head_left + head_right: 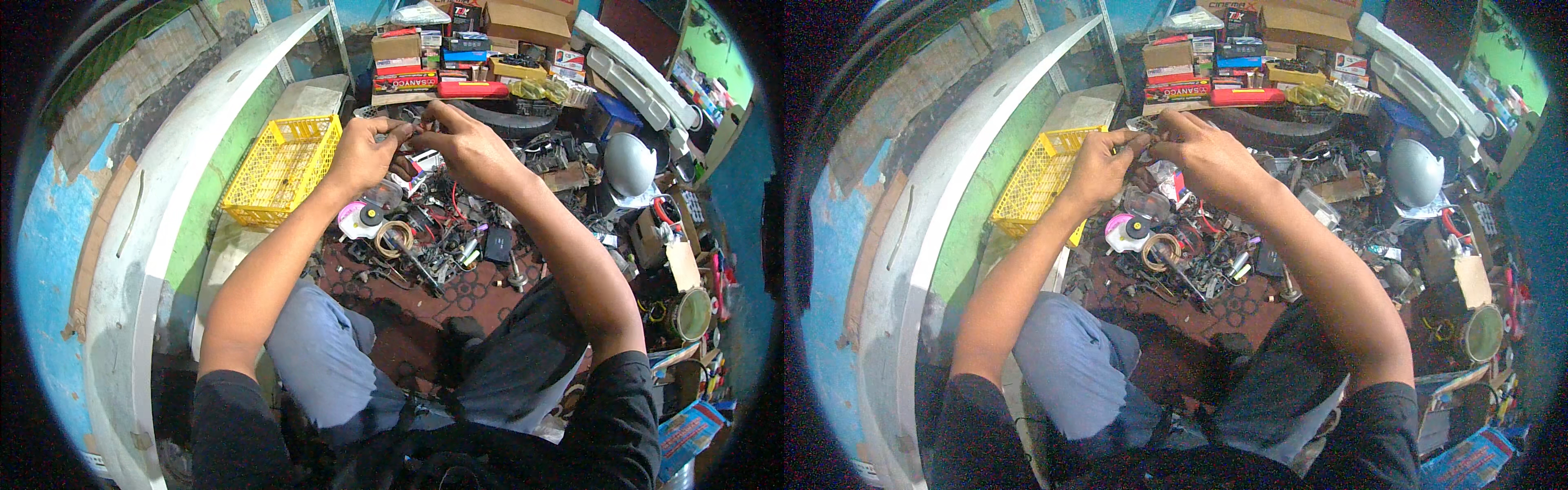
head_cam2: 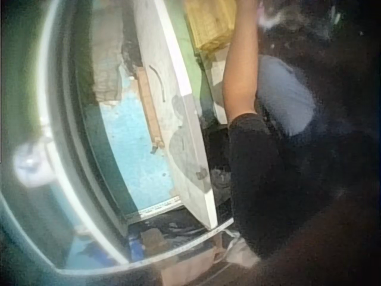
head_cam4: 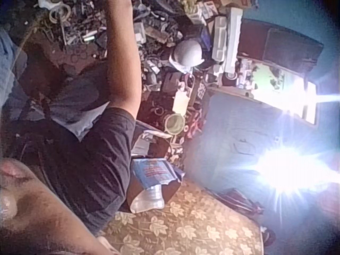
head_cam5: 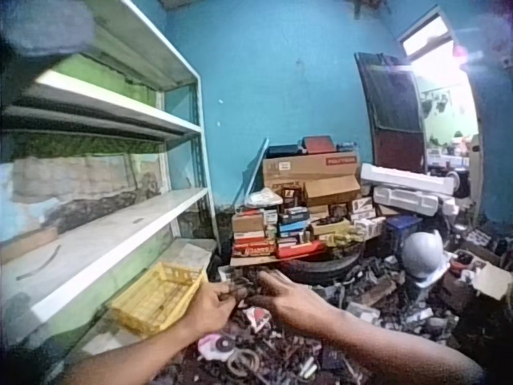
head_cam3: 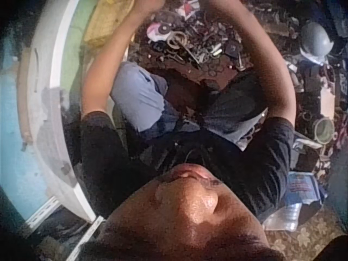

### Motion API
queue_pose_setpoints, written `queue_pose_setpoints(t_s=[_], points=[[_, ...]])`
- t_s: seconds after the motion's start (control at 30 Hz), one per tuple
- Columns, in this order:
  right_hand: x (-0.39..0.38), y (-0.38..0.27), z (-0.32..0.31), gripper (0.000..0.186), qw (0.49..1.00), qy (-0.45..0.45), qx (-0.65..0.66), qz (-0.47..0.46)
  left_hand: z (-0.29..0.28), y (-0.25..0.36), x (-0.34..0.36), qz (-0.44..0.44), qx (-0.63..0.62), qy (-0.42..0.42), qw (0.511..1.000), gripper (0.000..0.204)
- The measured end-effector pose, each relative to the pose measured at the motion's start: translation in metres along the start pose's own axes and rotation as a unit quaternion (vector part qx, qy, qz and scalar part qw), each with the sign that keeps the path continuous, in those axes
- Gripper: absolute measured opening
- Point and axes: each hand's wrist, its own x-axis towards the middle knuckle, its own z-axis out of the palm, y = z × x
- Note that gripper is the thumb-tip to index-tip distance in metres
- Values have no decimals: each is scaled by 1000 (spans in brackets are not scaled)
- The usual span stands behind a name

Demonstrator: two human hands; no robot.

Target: The person sits on the floor and manipulates a small red electronic component with wires, repeatedly twisting and adjusting the wires and connectors by hand. The workspace is cluttered with various electronic parts, tools, and boxes.

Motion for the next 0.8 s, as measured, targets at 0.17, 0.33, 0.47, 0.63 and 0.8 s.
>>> queue_pose_setpoints(t_s=[0.17,0.33,0.47,0.63,0.8], points=[[-1,0,1,33,995,-24,72,66,-3,0,0,-105,-142,-47,983,24],[-4,6,14,27,994,-15,105,22,-4,-21,7,0,-87,-74,993,25],[-7,4,21,28,990,-52,124,33,-3,-10,0,-74,-142,-74,984,25],[-4,4,21,26,990,-50,133,23,-5,-13,2,-67,-113,-39,991,26],[-4,5,17,22,991,-55,120,33,-2,-16,6,-115,-178,-46,976,25]])
